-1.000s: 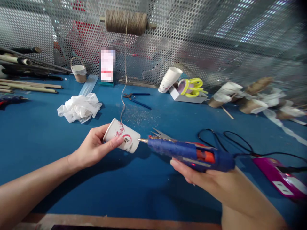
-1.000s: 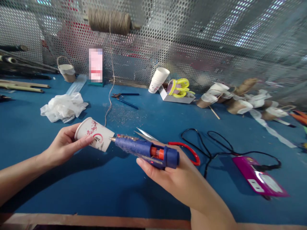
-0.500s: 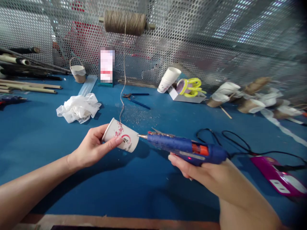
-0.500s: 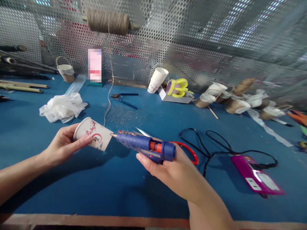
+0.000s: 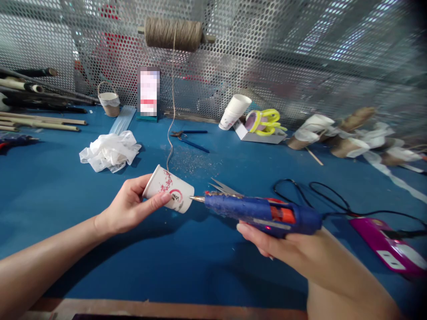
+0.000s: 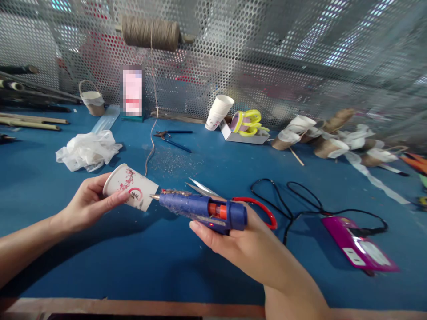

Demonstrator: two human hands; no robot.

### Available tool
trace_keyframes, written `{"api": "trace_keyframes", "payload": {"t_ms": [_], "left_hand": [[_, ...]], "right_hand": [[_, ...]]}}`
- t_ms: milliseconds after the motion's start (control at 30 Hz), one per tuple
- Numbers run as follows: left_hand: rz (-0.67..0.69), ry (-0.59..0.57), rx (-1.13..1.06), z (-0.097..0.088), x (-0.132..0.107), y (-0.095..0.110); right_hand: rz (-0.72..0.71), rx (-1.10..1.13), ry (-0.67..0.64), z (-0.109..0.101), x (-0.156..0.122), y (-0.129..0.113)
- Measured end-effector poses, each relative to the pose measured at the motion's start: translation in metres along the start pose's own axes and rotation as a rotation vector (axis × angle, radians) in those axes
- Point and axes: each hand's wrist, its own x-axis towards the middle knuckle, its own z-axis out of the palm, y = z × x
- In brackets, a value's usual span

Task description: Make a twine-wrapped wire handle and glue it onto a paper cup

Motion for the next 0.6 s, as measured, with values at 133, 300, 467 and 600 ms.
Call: {"api": "trace_keyframes", "payload": {"t_ms": [133, 300, 467, 600], "left_hand": [[0.007, 0.001, 0.000, 0.000, 0.000, 0.000], [0.004, 0.007, -0.005, 0.001, 0.000, 0.000], [-0.009, 0.004, -0.011, 0.001, 0.000, 0.001], [-0.007, 0.016, -0.016, 0.001, 0.000, 0.001]], "right_hand": [[0.010, 0.021, 0.004, -0.001, -0.001, 0.001], [-0.004, 0.000, 0.009, -0.001, 0.000, 0.002], [0.000, -0.062, 0.057, 0.001, -0.004, 0.012], [-0.013, -0.071, 0.075, 0.003, -0.010, 0.023]]}}
